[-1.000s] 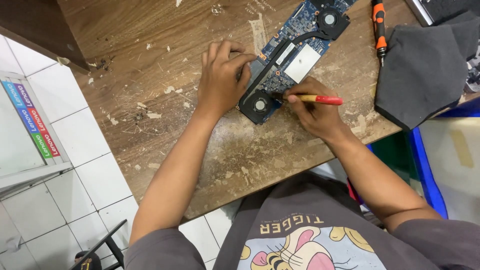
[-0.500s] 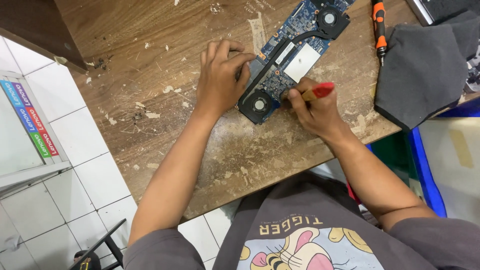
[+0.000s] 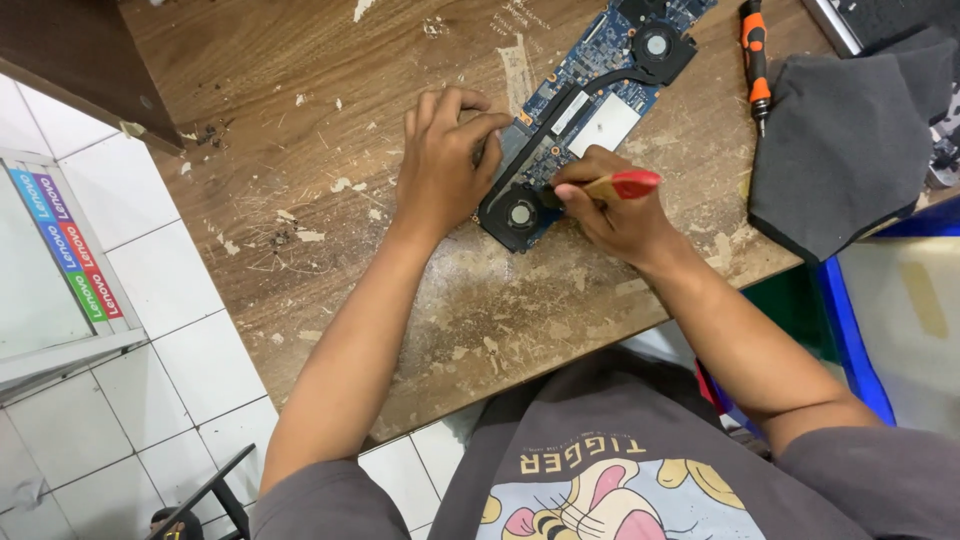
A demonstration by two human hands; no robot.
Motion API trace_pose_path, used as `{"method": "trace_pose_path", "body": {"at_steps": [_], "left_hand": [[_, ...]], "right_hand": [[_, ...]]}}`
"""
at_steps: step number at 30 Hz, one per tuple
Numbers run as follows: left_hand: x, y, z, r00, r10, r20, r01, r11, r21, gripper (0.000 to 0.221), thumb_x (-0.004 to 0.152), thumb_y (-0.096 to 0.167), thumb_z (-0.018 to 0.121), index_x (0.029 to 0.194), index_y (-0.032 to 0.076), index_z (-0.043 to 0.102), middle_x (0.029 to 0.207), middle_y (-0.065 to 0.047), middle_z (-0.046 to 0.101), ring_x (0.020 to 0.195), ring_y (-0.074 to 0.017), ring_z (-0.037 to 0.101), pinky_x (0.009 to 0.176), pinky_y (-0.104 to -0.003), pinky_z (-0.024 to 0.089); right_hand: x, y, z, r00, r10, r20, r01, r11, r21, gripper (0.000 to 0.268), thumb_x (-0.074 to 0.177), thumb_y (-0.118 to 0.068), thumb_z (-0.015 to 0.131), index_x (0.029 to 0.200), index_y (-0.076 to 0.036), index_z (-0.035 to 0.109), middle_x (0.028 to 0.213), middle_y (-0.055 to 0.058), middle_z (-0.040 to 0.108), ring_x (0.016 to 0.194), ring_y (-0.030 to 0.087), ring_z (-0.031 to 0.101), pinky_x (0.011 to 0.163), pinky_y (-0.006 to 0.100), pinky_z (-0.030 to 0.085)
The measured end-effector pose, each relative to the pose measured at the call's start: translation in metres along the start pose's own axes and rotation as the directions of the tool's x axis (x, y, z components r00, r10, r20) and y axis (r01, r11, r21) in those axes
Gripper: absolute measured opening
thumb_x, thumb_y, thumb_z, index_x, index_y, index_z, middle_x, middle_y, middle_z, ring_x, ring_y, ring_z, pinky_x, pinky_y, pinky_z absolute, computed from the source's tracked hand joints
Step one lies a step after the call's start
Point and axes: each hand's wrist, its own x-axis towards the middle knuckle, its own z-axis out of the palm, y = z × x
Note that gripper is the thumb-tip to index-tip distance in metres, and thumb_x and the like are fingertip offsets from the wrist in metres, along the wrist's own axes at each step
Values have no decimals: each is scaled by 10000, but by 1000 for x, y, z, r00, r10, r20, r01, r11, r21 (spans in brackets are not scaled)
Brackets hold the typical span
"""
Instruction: The person uses a screwdriver to remove screws from a laptop motherboard and then uses a brush to clean dust from the board's surface and components.
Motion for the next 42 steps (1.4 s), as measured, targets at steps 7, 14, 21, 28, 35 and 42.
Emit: {"method": "trace_pose_path", "body": {"at_steps": [7,14,21,28,35,42], "left_hand": [[2,3,-2,999,-26,27,25,999,22,223,1014,171,773,1227,180,837,1223,-44,699,1187,-294,548,990,-446,458],[1,0,2,1000,22,-20,-21,999,35,224,1008,149,797,1225,173,847,1202,-40,709,1171,-287,561,958,-431,458],[-1,-1,4,999,33,-38,-32,999,22,207,1000,144,819,1204,169,849,1213,-50,704,1177,-290,559,973,-437,463],[-1,2,3,996,71,-55,-68,996,51,204,1017,193,822,1219,164,825,1198,-42,710,1175,-289,571,1040,-460,414],[-1,11,4,950,305,-72,-303,952,28,225,1003,319,872,1198,249,784,1225,-17,699,1187,-292,624,1201,-632,334],[-5,15,9,928,371,-22,-372,927,-47,102,816,156,810,916,161,832,1153,-43,714,1155,-305,624,1164,-613,342]], "right_hand": [[-15,20,10,1000,-14,-15,13,997,-76,449,1214,-181,513,773,-124,451,612,-1,402,446,159,364,412,339,274],[-15,12,6,1000,2,3,-2,999,-52,449,1163,-72,580,755,-95,394,652,29,358,512,195,350,500,377,321],[-12,2,1,999,-17,-43,18,1000,23,210,1196,-155,543,1207,24,653,945,164,664,769,271,579,693,408,444],[-12,0,0,995,-5,-95,9,999,46,308,1199,-183,513,1008,17,649,798,130,647,659,257,612,586,382,424],[-6,-3,-3,999,-4,-46,4,1000,-12,436,1202,-180,495,802,-30,585,711,97,617,574,246,623,508,365,421],[-10,9,-6,994,47,-99,-35,992,118,249,1168,-286,611,1190,-91,763,783,92,570,583,272,606,557,372,486]]}}
